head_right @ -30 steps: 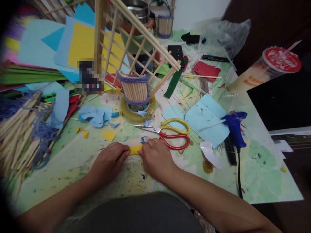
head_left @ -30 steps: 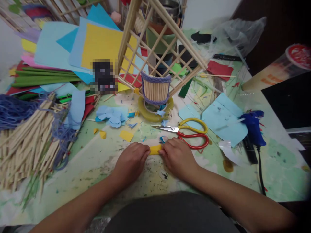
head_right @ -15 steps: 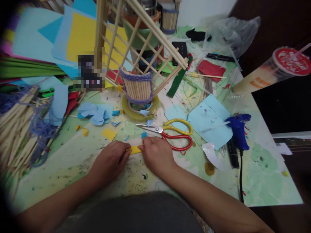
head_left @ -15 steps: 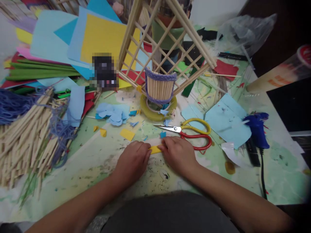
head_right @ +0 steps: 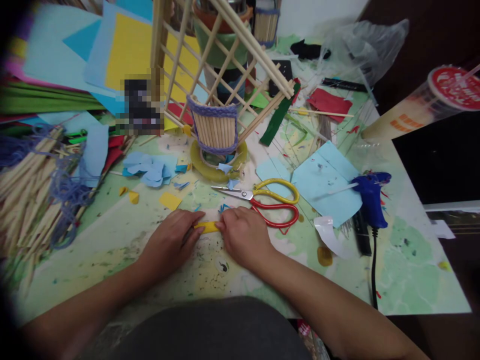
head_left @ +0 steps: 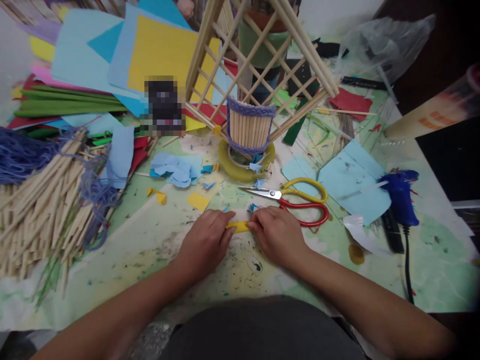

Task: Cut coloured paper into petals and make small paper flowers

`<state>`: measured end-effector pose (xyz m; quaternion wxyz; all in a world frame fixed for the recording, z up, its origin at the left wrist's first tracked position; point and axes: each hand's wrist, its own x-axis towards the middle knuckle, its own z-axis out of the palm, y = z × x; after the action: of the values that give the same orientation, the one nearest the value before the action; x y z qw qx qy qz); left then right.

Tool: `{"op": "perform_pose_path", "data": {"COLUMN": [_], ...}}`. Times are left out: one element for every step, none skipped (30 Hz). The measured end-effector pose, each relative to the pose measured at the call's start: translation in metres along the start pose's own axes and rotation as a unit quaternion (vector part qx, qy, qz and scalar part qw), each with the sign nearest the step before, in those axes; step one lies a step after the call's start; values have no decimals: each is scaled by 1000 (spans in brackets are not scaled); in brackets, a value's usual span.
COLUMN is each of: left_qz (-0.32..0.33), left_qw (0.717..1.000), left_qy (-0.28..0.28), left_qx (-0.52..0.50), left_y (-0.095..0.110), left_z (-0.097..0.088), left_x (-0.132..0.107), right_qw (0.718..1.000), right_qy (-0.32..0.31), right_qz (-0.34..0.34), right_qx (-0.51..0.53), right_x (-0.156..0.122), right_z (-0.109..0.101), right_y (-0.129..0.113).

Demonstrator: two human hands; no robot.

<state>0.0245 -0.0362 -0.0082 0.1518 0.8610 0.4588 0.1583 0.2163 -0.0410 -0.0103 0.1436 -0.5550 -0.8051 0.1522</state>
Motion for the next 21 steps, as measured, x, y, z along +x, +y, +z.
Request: {"op": "perform_pose_path", "data": {"left_qz": [1,4,11,21,32,41,46,45,37,26,17,10,8,10,15,20,25,29,33,37,39], "left_qw": [1000,999,998,997,996,993,991,988,986,985,983,982,980,979,978,978,977,977,976,976,976], "left_qy": [18,34,44,46,40,27,13,3,-1,-1,3,8,12,16,20,23,25,27,29,29,31], "left_qx": [-9,-20,-34,-54,-78,-103,-127,-147,-162,-173,-182,-190,-197,-202,-206,-208,-209,-211,-212,-213,-214], "left_y": [-1,-2,-3,-3,-4,-4,-4,-4,-3,-2,-2,-1,-1,0,0,0,1,1,1,1,1], "left_z": [-1,-1,-2,-3,-3,-4,-4,-5,-5,-6,-6,-6,-6,-6,-6,-6,-6,-6,-6,-6,-6], "left_x": [0,0,0,1,2,3,3,4,4,4,4,4,4,4,4,3,3,3,3,2,2], "right_qw": [1000,999,998,996,994,991,989,988,986,985,985,984,984,983,982,980,977,974,971,967,963], "right_qy": [11,24,38,51,62,71,76,76,76,76,78,80,83,81,73,60,45,31,22,19,21], "right_qz": [-13,-27,-41,-56,-68,-78,-86,-91,-91,-87,-80,-71,-63,-57,-57,-62,-72,-81,-88,-92,-90], "right_qx": [12,25,39,52,65,78,91,103,115,125,133,140,148,156,167,180,194,209,223,238,253], "right_x": [-1,-1,-2,-3,-3,-4,-4,-5,-5,-5,-5,-6,-6,-6,-7,-7,-7,-8,-8,-8,-8], "right_z": [1,1,1,1,1,1,0,0,-1,-2,-3,-4,-5,-5,-5,-5,-4,-3,-2,-1,0], "right_y": [0,1,0,0,0,-1,-2,-2,-2,-2,-3,-3,-3,-3,-3,-3,-4,-4,-5,-6,-6]}}
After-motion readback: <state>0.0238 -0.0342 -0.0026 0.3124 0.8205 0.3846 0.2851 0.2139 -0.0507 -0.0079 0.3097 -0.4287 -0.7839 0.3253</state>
